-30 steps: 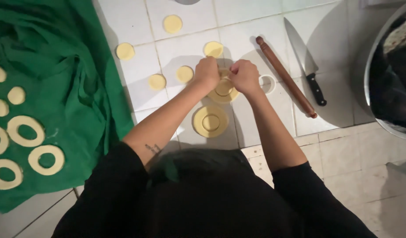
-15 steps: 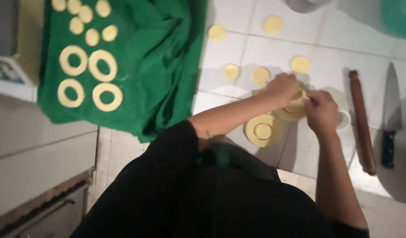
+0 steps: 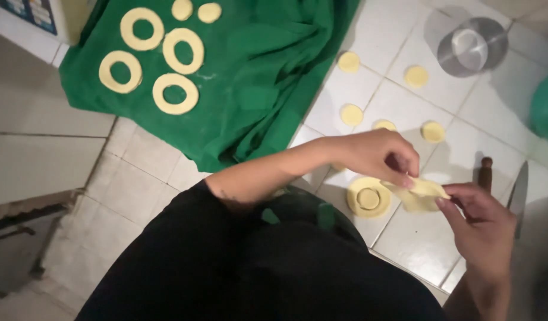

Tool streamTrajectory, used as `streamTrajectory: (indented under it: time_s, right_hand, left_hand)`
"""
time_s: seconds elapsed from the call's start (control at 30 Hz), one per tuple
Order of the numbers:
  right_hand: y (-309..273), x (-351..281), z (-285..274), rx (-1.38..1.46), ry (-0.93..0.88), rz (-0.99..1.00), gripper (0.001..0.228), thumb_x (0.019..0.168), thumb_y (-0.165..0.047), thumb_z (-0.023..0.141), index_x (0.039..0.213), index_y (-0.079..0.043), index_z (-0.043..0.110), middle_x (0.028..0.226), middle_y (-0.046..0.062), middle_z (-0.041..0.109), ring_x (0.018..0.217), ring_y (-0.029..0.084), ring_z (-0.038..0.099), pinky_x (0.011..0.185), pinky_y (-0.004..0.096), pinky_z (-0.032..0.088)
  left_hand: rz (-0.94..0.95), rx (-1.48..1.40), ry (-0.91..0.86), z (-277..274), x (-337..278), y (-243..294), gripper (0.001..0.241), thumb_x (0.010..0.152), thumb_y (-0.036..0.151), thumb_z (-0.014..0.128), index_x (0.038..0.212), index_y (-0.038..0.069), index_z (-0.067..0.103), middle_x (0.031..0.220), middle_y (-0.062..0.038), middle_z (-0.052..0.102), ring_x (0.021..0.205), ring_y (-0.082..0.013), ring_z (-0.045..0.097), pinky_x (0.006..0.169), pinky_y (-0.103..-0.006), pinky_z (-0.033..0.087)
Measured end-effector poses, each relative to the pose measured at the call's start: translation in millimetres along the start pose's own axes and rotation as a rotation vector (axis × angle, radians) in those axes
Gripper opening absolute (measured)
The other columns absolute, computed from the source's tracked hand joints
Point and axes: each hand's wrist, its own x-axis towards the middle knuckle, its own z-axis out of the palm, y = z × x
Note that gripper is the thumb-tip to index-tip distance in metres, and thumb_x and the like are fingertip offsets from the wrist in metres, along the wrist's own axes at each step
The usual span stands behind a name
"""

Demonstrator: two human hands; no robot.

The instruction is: Cutting donut shapes from dough, frying them in a pan on a stove, and organizing the results on a cloth-covered surface.

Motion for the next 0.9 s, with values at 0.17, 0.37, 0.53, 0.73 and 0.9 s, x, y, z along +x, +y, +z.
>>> streamTrajectory:
  time_s: [0.17, 0.37, 0.53, 0.73, 0.9]
  right_hand:
    - [-34.3, 56.1, 38.5, 0.364, -0.122, -0.012, 0.016, 0.096, 0.006, 0.074, 0.11, 0.004, 0.068, 0.103, 0.006, 0.071, 0.093, 0.009, 0.065, 0.084, 0.023, 0.052]
    - [-76.4, 142.5, 145.2, 0.709, -0.454, 0.08, 0.016, 0.101, 0.0, 0.067, 0.117, 0.003, 0.066, 0.111, 0.008, 0.072, 0.1, 0.015, 0.069, 0.087, 0.029, 0.058]
    - [-113.3, 168.9, 236.8, 1.066, -0.693, 0.345, 0.034, 0.104, -0.021, 0.053, 0.128, 0.003, 0.06, 0.121, 0.015, 0.071, 0.109, 0.025, 0.071, 0.092, 0.04, 0.061]
    - [-127.6, 164.1, 286.7, 1.117, -0.834, 0.359, 0.042, 0.103, -0.02, 0.056, 0.139, 0.0, 0.054, 0.129, 0.015, 0.067, 0.115, 0.027, 0.068, 0.093, 0.041, 0.059]
    - [-140.1, 163.3, 280.2, 0.965, -0.769, 0.24, 0.049, 0.092, 0.002, 0.069, 0.14, 0.003, 0.057, 0.13, 0.012, 0.067, 0.117, 0.021, 0.067, 0.099, 0.036, 0.057]
  left_hand:
    - [0.25, -1.094, 0.095, 5.9, -75.1, -47.5, 0.061, 0.104, 0.023, 0.071, 0.155, 0.005, 0.043, 0.149, -0.018, 0.055, 0.134, -0.0283, 0.058, 0.115, -0.0416, 0.047]
    - [0.296, -1.347, 0.324, -20.3, -169.3, -47.6, 0.073, 0.104, 0.022, 0.062, 0.163, 0.004, 0.023, 0.158, -0.027, 0.044, 0.133, -0.0401, 0.06, 0.113, -0.0553, 0.053]
    - [0.37, -1.356, 0.56, -59.9, -227.1, -51.0, 0.063, 0.11, 0.018, 0.056, 0.163, 0.003, 0.026, 0.159, -0.028, 0.045, 0.128, -0.0394, 0.063, 0.103, -0.0519, 0.059]
    - [0.25, -1.188, 0.893, -92.5, -271.0, -44.0, 0.061, 0.108, 0.007, 0.05, 0.163, 0.007, 0.023, 0.16, -0.022, 0.044, 0.132, -0.0335, 0.06, 0.103, -0.0489, 0.059]
    - [0.276, -1.118, 0.879, -102.1, -275.1, -21.2, 0.064, 0.106, 0.003, 0.05, 0.163, 0.008, 0.021, 0.16, -0.023, 0.045, 0.137, -0.0381, 0.058, 0.107, -0.0465, 0.057]
